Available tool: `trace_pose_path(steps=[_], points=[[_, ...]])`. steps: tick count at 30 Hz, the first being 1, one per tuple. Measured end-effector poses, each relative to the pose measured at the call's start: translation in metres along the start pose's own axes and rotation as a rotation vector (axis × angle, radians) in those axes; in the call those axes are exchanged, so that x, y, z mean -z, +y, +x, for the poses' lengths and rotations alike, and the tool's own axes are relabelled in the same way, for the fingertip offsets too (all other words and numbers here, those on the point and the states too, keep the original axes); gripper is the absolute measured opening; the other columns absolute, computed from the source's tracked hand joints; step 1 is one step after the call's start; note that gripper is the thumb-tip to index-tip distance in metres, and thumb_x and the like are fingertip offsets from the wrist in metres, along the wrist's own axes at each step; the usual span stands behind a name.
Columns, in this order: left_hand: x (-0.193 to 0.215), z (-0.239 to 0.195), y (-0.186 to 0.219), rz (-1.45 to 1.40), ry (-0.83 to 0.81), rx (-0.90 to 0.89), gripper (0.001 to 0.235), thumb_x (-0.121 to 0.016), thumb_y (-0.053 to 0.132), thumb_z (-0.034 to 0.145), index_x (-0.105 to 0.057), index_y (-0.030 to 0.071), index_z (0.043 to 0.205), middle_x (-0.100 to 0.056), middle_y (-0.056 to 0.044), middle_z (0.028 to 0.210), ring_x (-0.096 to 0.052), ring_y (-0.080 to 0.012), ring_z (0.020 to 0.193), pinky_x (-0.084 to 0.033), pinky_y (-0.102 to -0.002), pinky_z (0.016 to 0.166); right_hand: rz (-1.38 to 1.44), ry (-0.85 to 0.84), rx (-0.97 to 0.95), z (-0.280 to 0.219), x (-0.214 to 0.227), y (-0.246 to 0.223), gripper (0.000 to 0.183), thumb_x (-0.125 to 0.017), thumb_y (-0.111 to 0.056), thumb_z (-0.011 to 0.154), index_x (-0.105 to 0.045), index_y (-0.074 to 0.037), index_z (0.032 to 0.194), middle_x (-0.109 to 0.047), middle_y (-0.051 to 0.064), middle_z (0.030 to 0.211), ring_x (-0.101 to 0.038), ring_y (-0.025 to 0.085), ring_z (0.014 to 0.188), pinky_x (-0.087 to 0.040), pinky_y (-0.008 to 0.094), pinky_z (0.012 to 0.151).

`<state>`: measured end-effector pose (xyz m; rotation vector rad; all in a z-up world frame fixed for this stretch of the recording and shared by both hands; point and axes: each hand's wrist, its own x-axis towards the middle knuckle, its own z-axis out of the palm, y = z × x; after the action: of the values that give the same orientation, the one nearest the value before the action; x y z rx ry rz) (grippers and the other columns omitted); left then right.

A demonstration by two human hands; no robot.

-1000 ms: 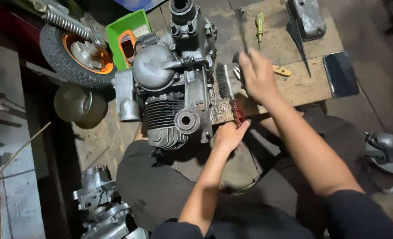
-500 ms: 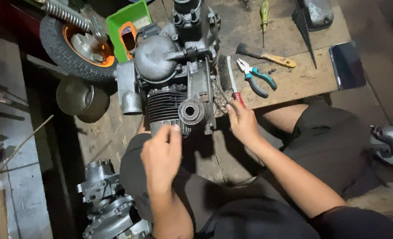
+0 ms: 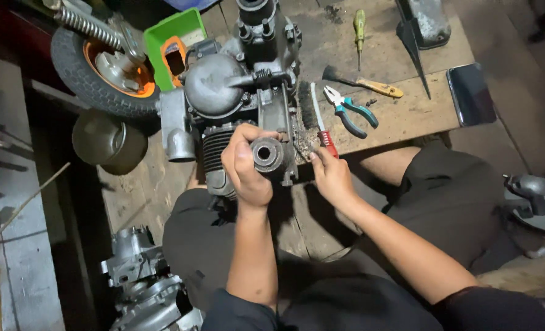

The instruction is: Repairing and cleaning a motorcycle engine component using various hand tools

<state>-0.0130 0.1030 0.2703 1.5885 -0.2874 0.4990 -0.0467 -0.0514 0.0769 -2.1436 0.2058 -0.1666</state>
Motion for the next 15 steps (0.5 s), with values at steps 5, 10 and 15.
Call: trace_pose_path(steps=[5,10,15], points=[[-0.001,0.0,-0.005,-0.007,0.022,-0.006,0.058,-0.033,0.045,0.1,-0.069,0.004,0.079,-0.066,-0.013,0.068,-0.063,-0.0212,0.065,-0.053,-0.03,0.067,0.029,0.057,0.031,-0.002,0.002,-0.015,0.014,-0.06,-0.023,0.102,-0.072,-0.017,0.103,-0.07,0.019,0.071,-0.07,0.045,0.077,-0.052,0.052,0.062],[-0.003,0.001,-0.005,-0.009,0.018,-0.023,0.06,-0.032,0.048,0.1,-0.069,0.006,0.079,-0.066,-0.013,0.068,-0.063,-0.022,0.065,-0.052,-0.031,0.067,0.01,0.056,0.037,0.004,0.001,-0.009,0.015,-0.06,-0.023,0.101,-0.071,-0.013,0.103,-0.069,0.021,0.07,-0.069,0.048,0.075,-0.049,0.055,0.06],[-0.004,-0.003,-0.004,-0.056,0.026,-0.011,0.06,-0.033,0.048,0.101,-0.068,0.004,0.08,-0.063,-0.014,0.068,-0.06,-0.0208,0.065,-0.05,-0.03,0.066,0.04,-0.015,-0.11,0.001,0.017,-0.025,0.019,-0.06,-0.026,0.101,-0.075,-0.017,0.107,-0.074,0.019,0.082,-0.07,0.044,0.09,-0.052,0.056,0.07]])
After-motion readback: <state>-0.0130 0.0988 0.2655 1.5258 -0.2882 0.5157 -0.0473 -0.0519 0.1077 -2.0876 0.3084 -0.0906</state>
